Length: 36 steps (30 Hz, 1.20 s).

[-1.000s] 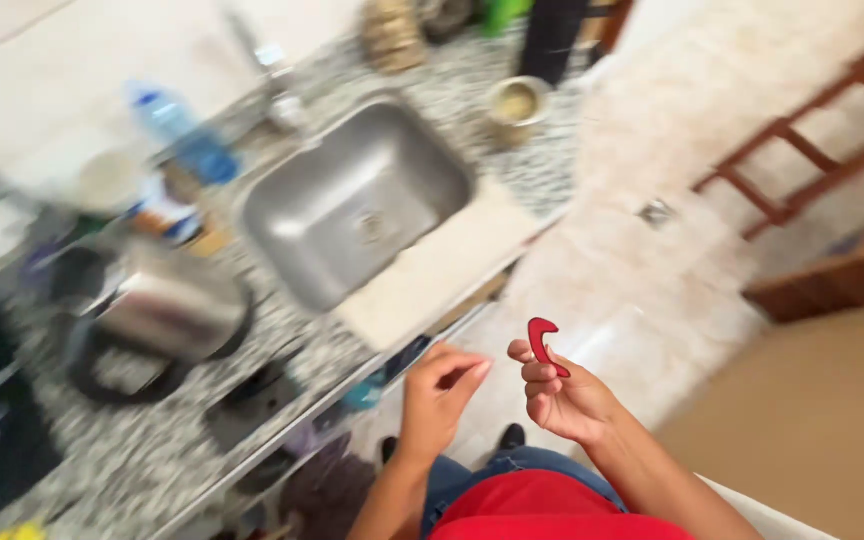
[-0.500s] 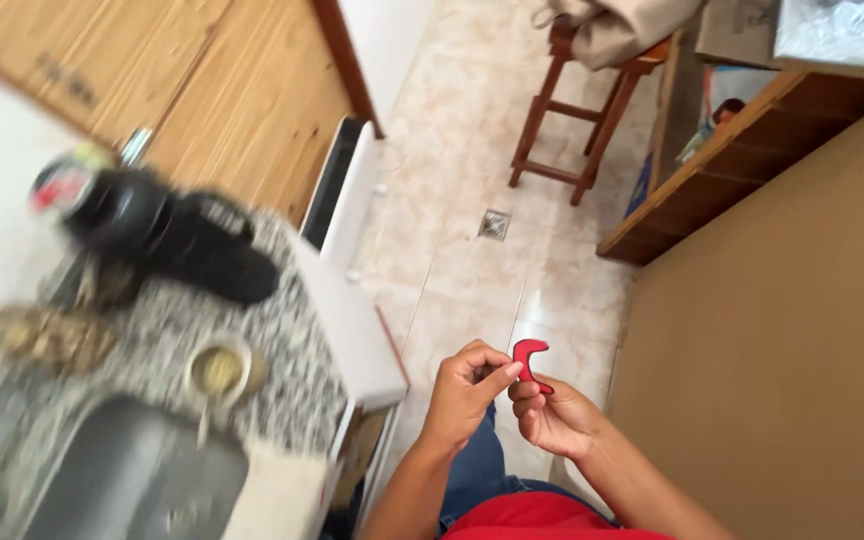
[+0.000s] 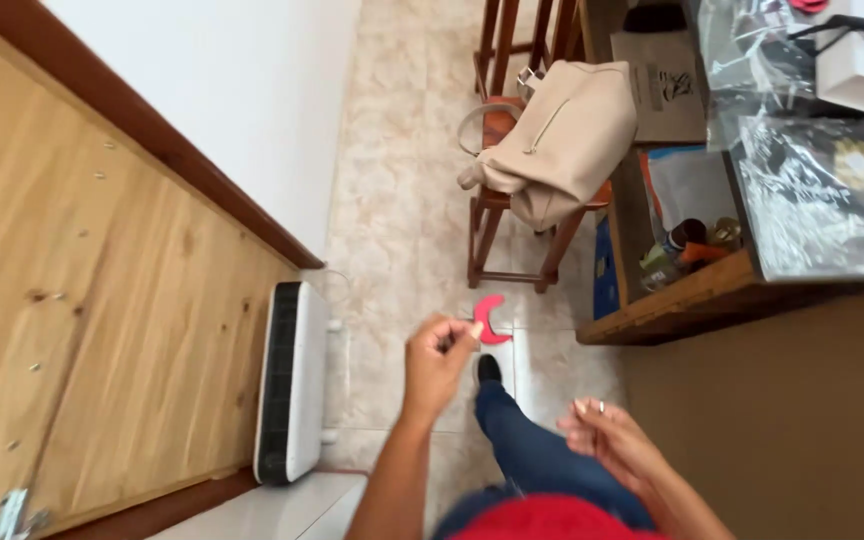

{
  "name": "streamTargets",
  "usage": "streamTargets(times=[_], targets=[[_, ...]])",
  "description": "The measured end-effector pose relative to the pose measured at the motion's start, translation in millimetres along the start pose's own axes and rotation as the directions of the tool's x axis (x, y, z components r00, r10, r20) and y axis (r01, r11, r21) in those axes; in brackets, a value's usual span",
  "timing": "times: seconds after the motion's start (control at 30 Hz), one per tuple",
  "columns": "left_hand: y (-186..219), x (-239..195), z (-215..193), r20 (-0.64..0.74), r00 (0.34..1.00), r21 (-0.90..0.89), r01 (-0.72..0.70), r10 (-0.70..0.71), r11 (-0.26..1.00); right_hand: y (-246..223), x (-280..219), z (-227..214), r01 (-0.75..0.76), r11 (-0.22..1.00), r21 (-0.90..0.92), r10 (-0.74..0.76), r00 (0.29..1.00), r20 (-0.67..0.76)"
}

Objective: The person assembles a banner by attaching red foam letters to a string. They use a hot glue gun to apply adhesive to the letters and then press them onto the string, working on a black table.

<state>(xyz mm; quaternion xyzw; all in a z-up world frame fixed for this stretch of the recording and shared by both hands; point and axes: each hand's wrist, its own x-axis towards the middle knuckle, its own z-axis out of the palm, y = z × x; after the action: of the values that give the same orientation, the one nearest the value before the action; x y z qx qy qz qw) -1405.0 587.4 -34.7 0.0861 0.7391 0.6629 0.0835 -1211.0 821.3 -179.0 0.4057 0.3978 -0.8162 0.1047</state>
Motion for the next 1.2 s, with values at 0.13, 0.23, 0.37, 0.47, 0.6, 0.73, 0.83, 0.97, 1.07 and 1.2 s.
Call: streamTargets(times=[0.13, 0.23, 0.37, 0.47, 0.6, 0.73, 0.83, 0.97, 1.07, 1.2], targets=[[-1, 102, -13, 0.019, 1.000, 0.080, -0.005, 0.004, 0.997, -87, 67, 55, 0.012, 0.996, -0.083, -0.013, 1.000, -0.009], [-8, 188, -35, -0.053, 0.998, -0.021, 0.020, -0.021, 1.000, -180, 125, 138, 0.112, 0.942, -0.315, -0.075, 0.989, 0.127], [4, 298, -62, -0.061, 0.990, 0.012, 0.131, -0.130, 0.991, -270, 207, 227, 0.188, 0.937, -0.296, -0.126, 0.968, 0.216], [-10, 398, -74, -0.019, 1.000, 0.051, -0.020, 0.021, 0.999, -316, 277, 278, 0.213, 0.920, -0.329, -0.150, 0.967, 0.205], [-24, 532, -91, 0.175, 0.985, 0.043, -0.015, 0.008, 0.999, -335, 353, 316, 0.307, 0.936, -0.174, -0.297, 0.952, 0.079], [-14, 652, -99, 0.405, 0.913, 0.099, 0.006, -0.046, 0.995, -335, 391, 349, 0.257, 0.958, -0.125, -0.279, 0.936, -0.216], [2, 735, -82, 0.513, 0.858, 0.108, -0.094, 0.026, 0.990, -348, 407, 382, 0.232, 0.973, 0.016, -0.210, 0.906, -0.368], [9, 826, -32, 0.666, 0.746, 0.101, -0.064, -0.020, 0.993, -392, 440, 404, 0.295, 0.943, 0.156, -0.191, 0.861, -0.472], [8, 878, 12, 0.717, 0.697, 0.089, -0.068, -0.017, 0.994, -438, 473, 400, 0.344, 0.930, 0.129, -0.232, 0.822, -0.520], [20, 936, 68, 0.784, 0.619, 0.058, -0.132, 0.036, 0.990, -514, 507, 390, 0.477, 0.862, 0.171, -0.308, 0.762, -0.569]])
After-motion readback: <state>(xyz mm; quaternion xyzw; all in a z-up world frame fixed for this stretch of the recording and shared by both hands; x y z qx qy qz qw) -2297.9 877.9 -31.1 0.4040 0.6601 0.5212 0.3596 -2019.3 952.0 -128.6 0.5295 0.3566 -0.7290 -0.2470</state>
